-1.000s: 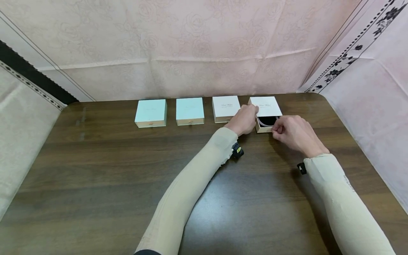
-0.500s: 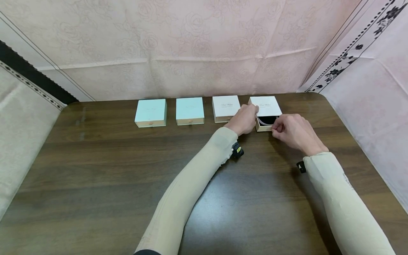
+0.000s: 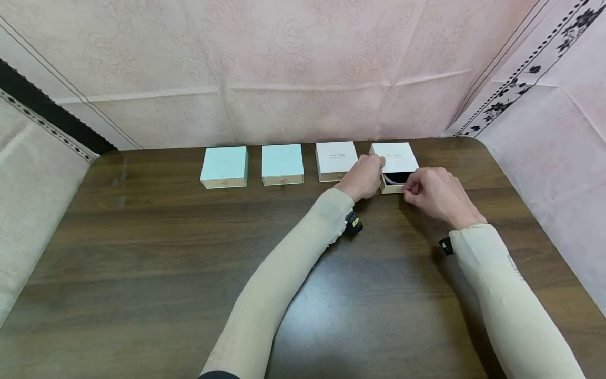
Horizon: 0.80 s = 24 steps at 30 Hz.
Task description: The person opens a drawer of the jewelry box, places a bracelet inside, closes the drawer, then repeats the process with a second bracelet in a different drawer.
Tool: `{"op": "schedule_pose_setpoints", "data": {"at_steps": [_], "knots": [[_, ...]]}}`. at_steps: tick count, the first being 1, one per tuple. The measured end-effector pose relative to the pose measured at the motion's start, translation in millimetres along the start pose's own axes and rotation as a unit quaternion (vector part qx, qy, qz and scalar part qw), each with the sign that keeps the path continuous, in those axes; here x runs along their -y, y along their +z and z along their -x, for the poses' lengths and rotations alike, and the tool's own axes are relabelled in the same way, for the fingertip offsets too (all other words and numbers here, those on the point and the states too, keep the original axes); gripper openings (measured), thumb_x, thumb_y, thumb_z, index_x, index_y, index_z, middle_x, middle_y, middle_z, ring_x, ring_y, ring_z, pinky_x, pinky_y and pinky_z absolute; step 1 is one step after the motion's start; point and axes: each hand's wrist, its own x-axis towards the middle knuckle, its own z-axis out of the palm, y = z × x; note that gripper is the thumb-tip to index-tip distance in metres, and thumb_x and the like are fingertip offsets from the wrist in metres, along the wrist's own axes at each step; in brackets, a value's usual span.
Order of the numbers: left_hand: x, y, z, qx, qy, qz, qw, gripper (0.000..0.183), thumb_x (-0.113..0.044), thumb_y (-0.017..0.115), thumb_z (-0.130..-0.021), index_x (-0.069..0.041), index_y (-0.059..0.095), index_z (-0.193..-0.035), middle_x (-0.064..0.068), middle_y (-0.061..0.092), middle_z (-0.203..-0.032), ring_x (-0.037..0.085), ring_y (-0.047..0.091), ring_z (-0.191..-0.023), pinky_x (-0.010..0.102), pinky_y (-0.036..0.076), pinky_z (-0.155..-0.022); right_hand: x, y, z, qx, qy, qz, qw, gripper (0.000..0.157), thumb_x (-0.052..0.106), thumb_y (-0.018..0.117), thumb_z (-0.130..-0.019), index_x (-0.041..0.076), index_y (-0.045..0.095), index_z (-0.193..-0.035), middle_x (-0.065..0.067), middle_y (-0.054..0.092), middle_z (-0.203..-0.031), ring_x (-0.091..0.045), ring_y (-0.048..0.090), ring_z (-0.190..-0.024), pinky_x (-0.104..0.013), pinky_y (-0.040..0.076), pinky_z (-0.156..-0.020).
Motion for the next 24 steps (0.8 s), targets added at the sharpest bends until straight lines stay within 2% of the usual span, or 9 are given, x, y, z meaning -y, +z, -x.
{"op": "schedule_pose_setpoints", "data": {"at_steps": [13,24], "knots": [[0.5,-0.2,-1.1,0.005,-0.001,0.0,1.0,0.022,-0.004,0.042,-0.106,-0.01,0.055,-0.089,0.004,0.053,-0.086,0.015,0.047,-0.068,0.023,0.039,-0.056,-0.7,-0.8,-3.4,0.004,0.002,-0.004,1.0,0.006,0.01,0.07,-0.084,0.013,0.075,-0.083,0.0,0.069,-0.076,-0.016,0.061,-0.07,-0.038,0.046,-0.066],[-0.9,0.0,-1.3,0.001,-0.003,-0.003,1.0,0.018,-0.005,0.048,-0.105,-0.01,0.058,-0.091,0.004,0.057,-0.089,0.015,0.049,-0.071,0.024,0.041,-0.06,-0.3,-1.7,-7.3,0.003,0.003,-0.003,1.0,0.006,0.01,0.069,-0.083,0.013,0.075,-0.082,0.0,0.069,-0.075,-0.016,0.061,-0.07,-0.038,0.046,-0.065]]}}
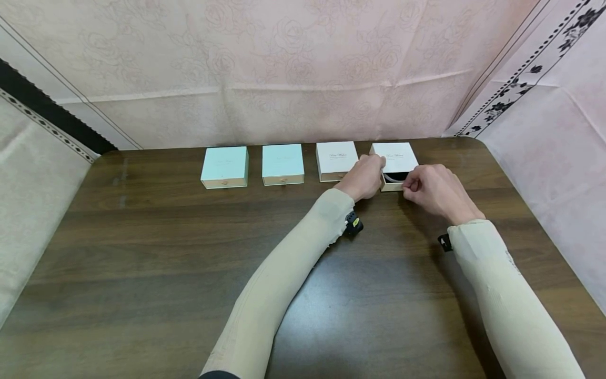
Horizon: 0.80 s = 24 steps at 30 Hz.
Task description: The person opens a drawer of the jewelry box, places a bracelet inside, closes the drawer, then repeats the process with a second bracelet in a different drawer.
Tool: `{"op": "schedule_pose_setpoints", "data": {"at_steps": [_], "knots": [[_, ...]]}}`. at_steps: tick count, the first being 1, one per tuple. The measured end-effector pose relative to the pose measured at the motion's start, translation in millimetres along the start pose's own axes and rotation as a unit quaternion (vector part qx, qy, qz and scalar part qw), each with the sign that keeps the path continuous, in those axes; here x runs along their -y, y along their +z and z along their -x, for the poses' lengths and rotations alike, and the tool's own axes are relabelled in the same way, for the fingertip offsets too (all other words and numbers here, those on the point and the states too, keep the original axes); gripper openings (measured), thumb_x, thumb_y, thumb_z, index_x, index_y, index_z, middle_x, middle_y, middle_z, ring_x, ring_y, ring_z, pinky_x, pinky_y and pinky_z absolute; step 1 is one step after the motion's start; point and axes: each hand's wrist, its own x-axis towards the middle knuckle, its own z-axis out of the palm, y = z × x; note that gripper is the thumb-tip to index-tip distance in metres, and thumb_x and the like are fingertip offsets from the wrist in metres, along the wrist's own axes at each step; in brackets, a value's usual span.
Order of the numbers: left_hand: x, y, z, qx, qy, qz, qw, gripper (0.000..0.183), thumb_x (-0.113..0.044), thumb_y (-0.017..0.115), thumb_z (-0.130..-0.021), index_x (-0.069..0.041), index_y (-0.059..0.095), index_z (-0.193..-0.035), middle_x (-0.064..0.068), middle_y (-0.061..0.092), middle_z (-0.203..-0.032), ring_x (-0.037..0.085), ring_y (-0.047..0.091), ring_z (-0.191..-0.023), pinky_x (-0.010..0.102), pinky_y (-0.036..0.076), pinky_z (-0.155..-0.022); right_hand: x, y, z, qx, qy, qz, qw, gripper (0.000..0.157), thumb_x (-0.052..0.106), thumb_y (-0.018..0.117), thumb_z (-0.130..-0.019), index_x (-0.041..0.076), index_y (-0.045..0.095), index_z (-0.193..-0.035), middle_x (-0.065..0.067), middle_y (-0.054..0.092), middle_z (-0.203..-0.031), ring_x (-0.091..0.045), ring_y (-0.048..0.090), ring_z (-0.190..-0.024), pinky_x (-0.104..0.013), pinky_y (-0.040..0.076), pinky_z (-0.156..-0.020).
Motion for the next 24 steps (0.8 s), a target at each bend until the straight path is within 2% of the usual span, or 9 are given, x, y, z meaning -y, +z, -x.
{"op": "schedule_pose_setpoints", "data": {"at_steps": [14,24], "knots": [[1.2,-0.1,0.1,-0.002,0.007,-0.007,0.9999,0.021,-0.006,0.044,-0.106,-0.01,0.057,-0.089,0.004,0.054,-0.085,0.014,0.046,-0.068,0.023,0.039,-0.058,-1.7,1.3,-6.9,0.001,-0.002,-0.003,1.0,0.007,0.009,0.069,-0.082,0.013,0.076,-0.082,0.0,0.069,-0.073,-0.017,0.061,-0.069,-0.037,0.046,-0.066],[0.8,0.5,-1.0,-0.006,0.007,-0.016,0.9998,0.022,-0.007,0.044,-0.107,-0.011,0.055,-0.089,0.003,0.055,-0.083,0.014,0.049,-0.069,0.024,0.041,-0.059,-2.1,1.3,-10.0,-0.001,-0.002,0.0,1.0,0.007,0.009,0.07,-0.081,0.013,0.076,-0.08,-0.001,0.069,-0.073,-0.017,0.061,-0.069,-0.037,0.045,-0.065]]}}
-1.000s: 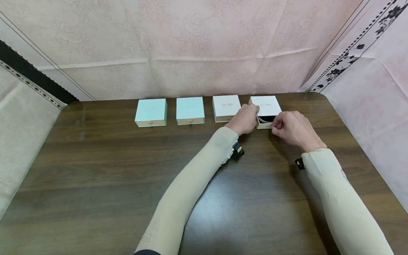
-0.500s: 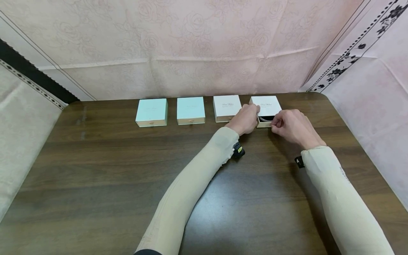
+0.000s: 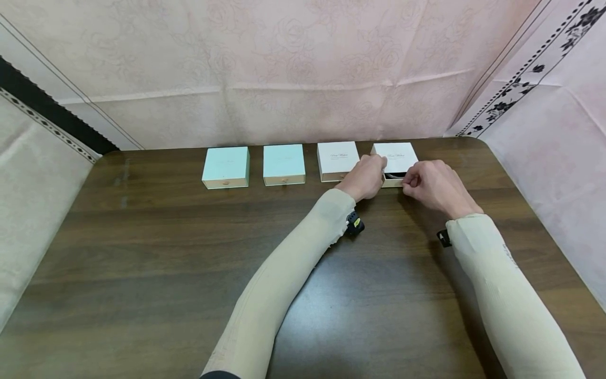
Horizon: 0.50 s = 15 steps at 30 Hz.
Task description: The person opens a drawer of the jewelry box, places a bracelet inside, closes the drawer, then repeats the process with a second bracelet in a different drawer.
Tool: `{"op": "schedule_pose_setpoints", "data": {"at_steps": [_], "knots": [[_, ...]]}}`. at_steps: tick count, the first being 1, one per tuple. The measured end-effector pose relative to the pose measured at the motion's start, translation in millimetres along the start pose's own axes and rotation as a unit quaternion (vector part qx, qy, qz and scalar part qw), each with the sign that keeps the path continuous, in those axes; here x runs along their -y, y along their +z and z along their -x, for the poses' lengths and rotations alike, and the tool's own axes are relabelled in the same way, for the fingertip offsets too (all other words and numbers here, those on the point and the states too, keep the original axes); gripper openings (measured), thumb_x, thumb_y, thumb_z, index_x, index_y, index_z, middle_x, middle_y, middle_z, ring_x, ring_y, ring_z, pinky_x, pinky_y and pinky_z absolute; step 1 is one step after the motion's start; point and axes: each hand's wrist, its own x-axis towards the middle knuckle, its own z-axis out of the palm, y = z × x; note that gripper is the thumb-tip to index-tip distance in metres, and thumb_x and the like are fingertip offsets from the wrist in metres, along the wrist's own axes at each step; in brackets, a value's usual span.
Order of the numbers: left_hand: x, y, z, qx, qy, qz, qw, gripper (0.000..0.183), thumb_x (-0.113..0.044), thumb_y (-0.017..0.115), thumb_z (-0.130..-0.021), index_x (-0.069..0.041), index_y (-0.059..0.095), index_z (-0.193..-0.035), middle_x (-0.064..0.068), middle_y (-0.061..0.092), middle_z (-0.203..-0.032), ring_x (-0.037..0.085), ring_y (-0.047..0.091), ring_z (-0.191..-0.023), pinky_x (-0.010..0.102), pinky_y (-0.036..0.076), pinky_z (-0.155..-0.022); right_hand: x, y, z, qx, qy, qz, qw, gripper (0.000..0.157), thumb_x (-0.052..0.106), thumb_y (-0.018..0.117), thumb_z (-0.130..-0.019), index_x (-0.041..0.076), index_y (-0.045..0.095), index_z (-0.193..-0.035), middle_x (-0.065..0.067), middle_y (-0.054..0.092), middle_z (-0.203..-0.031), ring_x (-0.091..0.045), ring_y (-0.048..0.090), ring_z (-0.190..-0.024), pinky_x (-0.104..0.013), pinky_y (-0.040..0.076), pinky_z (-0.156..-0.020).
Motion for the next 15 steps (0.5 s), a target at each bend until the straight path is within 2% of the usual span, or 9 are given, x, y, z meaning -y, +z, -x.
{"op": "schedule_pose_setpoints", "data": {"at_steps": [15], "knots": [[-0.9,0.5,-0.5,0.001,-0.006,-0.004,1.0,0.022,-0.009,0.042,-0.108,-0.011,0.057,-0.092,0.004,0.055,-0.089,0.014,0.05,-0.071,0.025,0.041,-0.062,-1.0,0.6,-6.6,0.001,0.003,0.001,1.0,0.007,0.009,0.069,-0.083,0.013,0.075,-0.08,-0.001,0.069,-0.075,-0.019,0.062,-0.071,-0.04,0.046,-0.067]]}}
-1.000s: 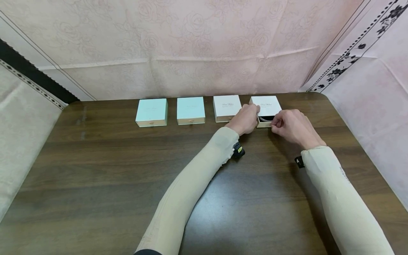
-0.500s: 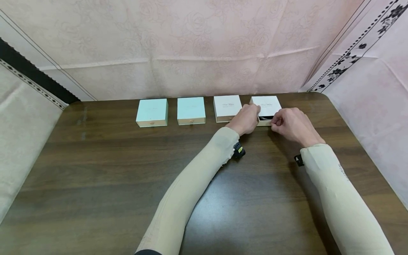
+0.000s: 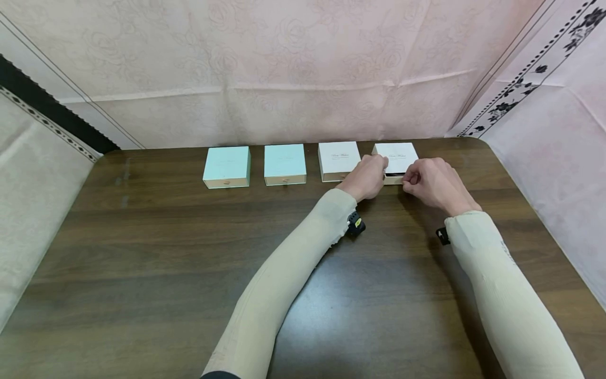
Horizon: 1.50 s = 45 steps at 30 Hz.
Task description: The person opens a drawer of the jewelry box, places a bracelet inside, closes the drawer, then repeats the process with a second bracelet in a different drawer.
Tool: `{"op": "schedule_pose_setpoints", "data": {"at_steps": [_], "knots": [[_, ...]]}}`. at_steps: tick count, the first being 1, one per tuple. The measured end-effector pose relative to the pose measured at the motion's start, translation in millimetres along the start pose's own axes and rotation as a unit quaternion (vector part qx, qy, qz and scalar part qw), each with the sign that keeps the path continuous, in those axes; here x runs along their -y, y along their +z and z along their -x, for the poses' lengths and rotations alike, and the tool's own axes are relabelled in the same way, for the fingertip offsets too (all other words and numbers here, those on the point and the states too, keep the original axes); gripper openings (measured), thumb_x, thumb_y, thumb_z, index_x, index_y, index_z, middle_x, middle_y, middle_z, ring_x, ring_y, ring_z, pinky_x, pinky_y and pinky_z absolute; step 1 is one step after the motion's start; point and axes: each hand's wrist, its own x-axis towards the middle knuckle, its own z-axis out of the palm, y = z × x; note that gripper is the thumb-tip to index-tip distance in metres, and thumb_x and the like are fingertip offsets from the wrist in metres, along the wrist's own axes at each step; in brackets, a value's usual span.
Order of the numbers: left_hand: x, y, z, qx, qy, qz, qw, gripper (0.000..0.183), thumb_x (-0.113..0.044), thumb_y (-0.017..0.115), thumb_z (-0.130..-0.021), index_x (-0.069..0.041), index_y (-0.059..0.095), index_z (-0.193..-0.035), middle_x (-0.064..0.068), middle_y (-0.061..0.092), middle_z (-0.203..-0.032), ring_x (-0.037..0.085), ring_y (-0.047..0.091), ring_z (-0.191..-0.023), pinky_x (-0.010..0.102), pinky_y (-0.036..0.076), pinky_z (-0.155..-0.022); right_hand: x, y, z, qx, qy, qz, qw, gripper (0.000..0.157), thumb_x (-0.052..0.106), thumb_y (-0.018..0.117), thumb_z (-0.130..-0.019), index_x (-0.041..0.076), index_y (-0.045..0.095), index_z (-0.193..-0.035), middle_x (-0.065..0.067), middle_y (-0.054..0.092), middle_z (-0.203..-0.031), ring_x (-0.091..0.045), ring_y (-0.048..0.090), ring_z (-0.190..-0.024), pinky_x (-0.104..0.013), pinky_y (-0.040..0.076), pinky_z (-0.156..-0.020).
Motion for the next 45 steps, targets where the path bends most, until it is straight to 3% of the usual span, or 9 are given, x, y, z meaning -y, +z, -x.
{"op": "schedule_pose_setpoints", "data": {"at_steps": [20,27,35,38,42,45], "knots": [[0.4,-1.7,2.4,0.006,0.003,0.005,1.0,0.021,-0.012,0.041,-0.109,-0.011,0.057,-0.095,0.004,0.056,-0.086,0.013,0.048,-0.069,0.023,0.04,-0.061,2,3.3,-5,-0.02,0.01,-0.01,1.0,0.007,0.011,0.071,-0.087,0.008,0.078,-0.087,-0.006,0.073,-0.08,-0.023,0.065,-0.074,-0.045,0.048,-0.068],[-0.3,-0.4,2.4,0.008,0.003,0.005,1.0,0.024,-0.012,0.039,-0.11,-0.009,0.061,-0.1,0.005,0.057,-0.089,0.014,0.048,-0.069,0.023,0.04,-0.061,1,5.5,-4,-0.029,0.013,-0.017,0.999,0.008,0.012,0.073,-0.088,0.008,0.08,-0.089,-0.007,0.073,-0.081,-0.023,0.065,-0.074,-0.041,0.047,-0.067],[-4.5,2.2,3.1,0.001,0.005,-0.023,0.9997,0.019,-0.006,0.042,-0.107,-0.009,0.06,-0.102,0.005,0.057,-0.096,0.015,0.053,-0.074,0.025,0.043,-0.063,0,7.0,0,-0.037,0.02,-0.028,0.999,0.007,0.013,0.074,-0.089,0.01,0.08,-0.088,-0.006,0.073,-0.082,-0.022,0.065,-0.076,-0.039,0.046,-0.067],[-5.1,2.0,3.3,0.002,0.003,-0.027,0.9996,0.018,-0.006,0.042,-0.107,-0.01,0.059,-0.103,0.007,0.058,-0.102,0.015,0.055,-0.076,0.025,0.045,-0.064,1,6.5,1,-0.032,0.026,-0.034,0.999,0.007,0.014,0.073,-0.09,0.01,0.079,-0.09,-0.006,0.073,-0.084,-0.022,0.065,-0.077,-0.039,0.046,-0.068],[-5.1,1.7,3.6,0.001,-0.005,-0.029,0.9996,0.017,-0.008,0.042,-0.108,-0.01,0.059,-0.107,0.014,0.06,-0.127,0.015,0.059,-0.08,0.025,0.048,-0.068,2,5.9,4,-0.016,0.035,-0.039,0.999,0.009,0.016,0.073,-0.09,0.011,0.079,-0.095,-0.005,0.073,-0.085,-0.022,0.065,-0.079,-0.041,0.046,-0.07],[-4.9,0.9,4.5,0.004,-0.014,-0.029,0.9995,0.018,-0.012,0.042,-0.108,-0.01,0.06,-0.114,0.019,0.051,-0.146,0.017,0.064,-0.088,0.027,0.052,-0.074,3,6.0,7,-0.009,0.037,-0.036,0.999,0.011,0.019,0.075,-0.089,0.013,0.079,-0.098,-0.004,0.072,-0.085,-0.021,0.065,-0.079,-0.04,0.045,-0.07]]}}
